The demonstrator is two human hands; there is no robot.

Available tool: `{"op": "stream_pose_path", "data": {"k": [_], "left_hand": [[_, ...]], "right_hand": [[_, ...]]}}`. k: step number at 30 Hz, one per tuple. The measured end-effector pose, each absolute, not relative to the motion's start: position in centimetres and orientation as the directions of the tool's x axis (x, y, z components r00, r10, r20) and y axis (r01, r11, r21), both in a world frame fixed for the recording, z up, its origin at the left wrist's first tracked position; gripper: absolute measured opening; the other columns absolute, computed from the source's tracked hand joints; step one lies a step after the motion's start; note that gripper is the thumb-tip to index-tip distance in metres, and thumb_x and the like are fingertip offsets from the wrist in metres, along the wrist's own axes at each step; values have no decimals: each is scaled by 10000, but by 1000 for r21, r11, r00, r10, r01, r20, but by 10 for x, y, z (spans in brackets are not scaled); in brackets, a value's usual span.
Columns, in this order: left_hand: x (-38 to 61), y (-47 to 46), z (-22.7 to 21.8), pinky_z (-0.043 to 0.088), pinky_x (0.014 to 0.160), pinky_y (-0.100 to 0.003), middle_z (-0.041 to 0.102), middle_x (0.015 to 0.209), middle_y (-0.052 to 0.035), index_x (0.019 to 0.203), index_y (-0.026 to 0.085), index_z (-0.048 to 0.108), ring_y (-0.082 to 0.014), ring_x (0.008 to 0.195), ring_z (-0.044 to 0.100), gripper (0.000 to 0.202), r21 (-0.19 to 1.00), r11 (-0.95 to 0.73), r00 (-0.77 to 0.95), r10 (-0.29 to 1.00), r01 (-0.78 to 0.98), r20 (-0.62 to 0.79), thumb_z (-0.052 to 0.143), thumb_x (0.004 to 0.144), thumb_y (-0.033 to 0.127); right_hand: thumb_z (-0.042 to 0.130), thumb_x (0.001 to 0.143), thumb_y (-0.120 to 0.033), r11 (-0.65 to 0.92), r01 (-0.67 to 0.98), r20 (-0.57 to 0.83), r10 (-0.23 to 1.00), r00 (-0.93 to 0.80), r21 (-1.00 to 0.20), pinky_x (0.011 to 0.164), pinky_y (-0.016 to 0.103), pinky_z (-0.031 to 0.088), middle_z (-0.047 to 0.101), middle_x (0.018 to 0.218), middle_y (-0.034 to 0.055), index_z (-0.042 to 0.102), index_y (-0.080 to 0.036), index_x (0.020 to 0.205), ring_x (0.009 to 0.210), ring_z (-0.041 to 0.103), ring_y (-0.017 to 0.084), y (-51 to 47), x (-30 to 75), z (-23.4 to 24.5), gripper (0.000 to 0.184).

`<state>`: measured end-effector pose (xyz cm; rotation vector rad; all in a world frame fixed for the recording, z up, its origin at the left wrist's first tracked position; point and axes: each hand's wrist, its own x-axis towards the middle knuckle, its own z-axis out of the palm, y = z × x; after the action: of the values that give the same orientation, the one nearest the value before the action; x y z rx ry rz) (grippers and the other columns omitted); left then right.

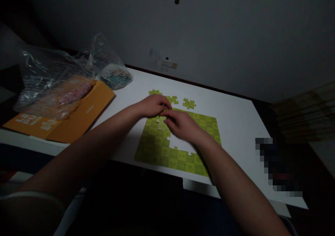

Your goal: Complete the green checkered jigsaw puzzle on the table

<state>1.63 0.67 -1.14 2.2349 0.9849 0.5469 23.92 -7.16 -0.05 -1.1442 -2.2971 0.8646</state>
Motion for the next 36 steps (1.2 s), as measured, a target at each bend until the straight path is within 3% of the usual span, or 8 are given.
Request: {"op": "stream_pose_path", "data": {"k": [6, 13, 19, 22, 26, 32, 36], "left_hand": [[17, 7, -12, 573, 996, -384, 881, 1152, -74, 1099, 256, 916, -244, 1092, 782, 357, 670, -539, 637, 761, 510, 127, 638, 899, 152], [17, 7, -13, 569, 1020, -380, 881, 1171, -61, 1091, 280, 916, -240, 1123, 779, 349, 669, -530, 630, 767, 520, 118, 645, 905, 166], [16, 6, -9, 562, 1035, -386, 877, 1172, -60, 1108, 279, 916, -247, 1125, 771, 353, 665, -536, 634, 764, 520, 119, 640, 917, 172], [15, 6, -8, 553, 1081, -398, 873, 1204, -69, 1140, 258, 910, -246, 1143, 767, 353, 672, -523, 617, 777, 524, 123, 629, 943, 177], [15, 7, -9, 547, 1108, -393, 872, 1200, -62, 1127, 259, 907, -236, 1153, 763, 341, 686, -505, 610, 785, 524, 112, 632, 943, 176], [15, 8, -9, 554, 1114, -405, 868, 1157, -73, 1104, 249, 909, -239, 1117, 763, 319, 692, -491, 594, 797, 529, 111, 648, 930, 193], [15, 8, -9, 557, 1112, -422, 865, 1163, -80, 1107, 243, 907, -245, 1125, 760, 321, 693, -492, 594, 796, 527, 113, 639, 937, 203]], "right_hand": [[688, 1028, -306, 491, 547, 119, 807, -578, -678, 945, 474, 593, 857, 1172, 98, 836, -291, 1342, 965, 766, 283, -74, 235, 4, 348], [723, 1013, -328, 472, 539, 114, 816, -567, -698, 949, 480, 594, 850, 1170, 84, 845, -334, 1303, 970, 757, 283, -73, 238, 0, 315], [835, 954, -450, 288, 308, 122, 879, -461, -907, 848, 422, 605, 808, 1210, 87, 820, -306, 1323, 910, 719, 226, -70, 250, 7, 397], [912, 879, -544, 180, 279, 42, 899, -436, -943, 662, 344, 544, 774, 984, 40, 823, -289, 1304, 724, 633, 173, -68, 268, 23, 504], [939, 841, -589, 115, 400, -111, 859, -499, -909, 551, 290, 458, 644, 674, -29, 865, -265, 1159, 597, 548, 150, -72, 297, 53, 460], [971, 809, -442, 109, 500, -294, 695, -656, -859, 573, 269, 500, 778, 760, 13, 913, -233, 1079, 632, 663, 155, -75, 317, 72, 347], [960, 825, -381, 148, 525, -330, 630, -703, -838, 646, 262, 545, 809, 821, 11, 914, -237, 1062, 700, 707, 152, -71, 319, 62, 281]]}}
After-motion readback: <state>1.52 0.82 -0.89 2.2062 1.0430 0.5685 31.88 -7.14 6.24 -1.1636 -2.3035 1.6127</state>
